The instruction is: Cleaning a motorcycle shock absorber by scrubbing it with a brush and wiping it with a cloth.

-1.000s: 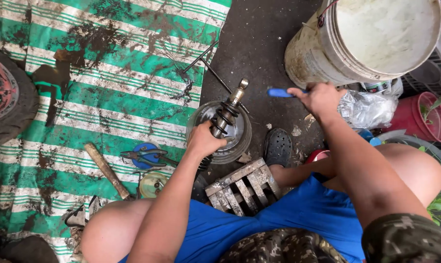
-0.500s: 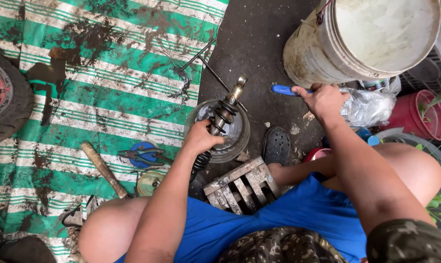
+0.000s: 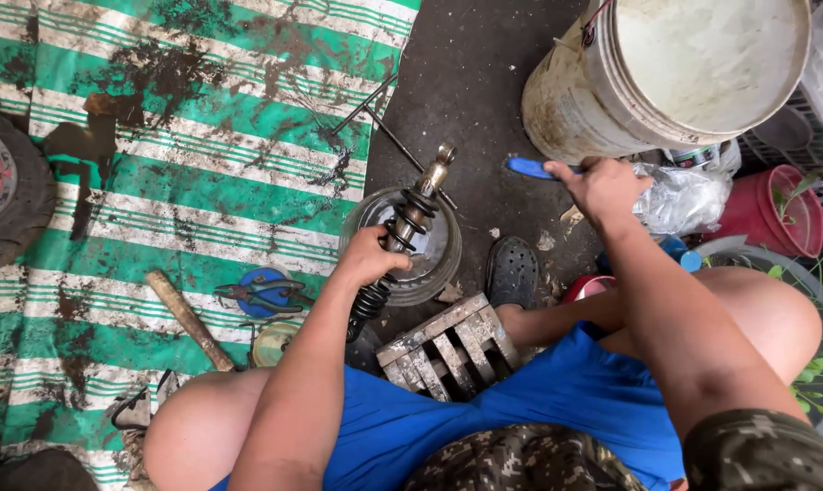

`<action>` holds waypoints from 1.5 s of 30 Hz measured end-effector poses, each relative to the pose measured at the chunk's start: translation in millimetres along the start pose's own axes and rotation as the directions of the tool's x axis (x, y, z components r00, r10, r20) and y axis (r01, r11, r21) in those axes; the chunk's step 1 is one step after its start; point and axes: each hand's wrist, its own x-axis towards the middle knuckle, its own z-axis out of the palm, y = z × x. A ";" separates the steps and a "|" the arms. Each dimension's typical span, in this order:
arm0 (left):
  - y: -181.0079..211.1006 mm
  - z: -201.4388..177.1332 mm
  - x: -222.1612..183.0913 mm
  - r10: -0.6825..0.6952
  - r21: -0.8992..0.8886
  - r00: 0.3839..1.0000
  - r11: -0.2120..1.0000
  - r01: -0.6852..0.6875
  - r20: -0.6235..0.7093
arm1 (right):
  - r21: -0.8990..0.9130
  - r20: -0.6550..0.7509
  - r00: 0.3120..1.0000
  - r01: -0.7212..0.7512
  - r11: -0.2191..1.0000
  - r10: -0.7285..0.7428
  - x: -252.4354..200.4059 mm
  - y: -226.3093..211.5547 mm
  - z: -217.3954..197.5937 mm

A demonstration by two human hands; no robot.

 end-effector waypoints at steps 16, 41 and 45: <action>-9.8 -0.8 14.2 0.023 0.108 0.999 0.994 -0.026 0.027 | -0.075 0.305 0.952 0.041 0.996 -0.016 -6.9 29.8 -77.7; 58.0 -72.9 -97.3 0.130 -0.006 0.951 0.991 -0.137 -0.280 | -0.043 -0.249 0.726 0.653 0.756 -0.641 -86.6 -266.2 163.4; 44.4 -86.4 -91.7 0.153 -0.213 0.948 0.953 -0.216 -0.280 | 0.225 -0.032 0.645 0.749 0.623 -0.764 -80.3 -287.2 194.1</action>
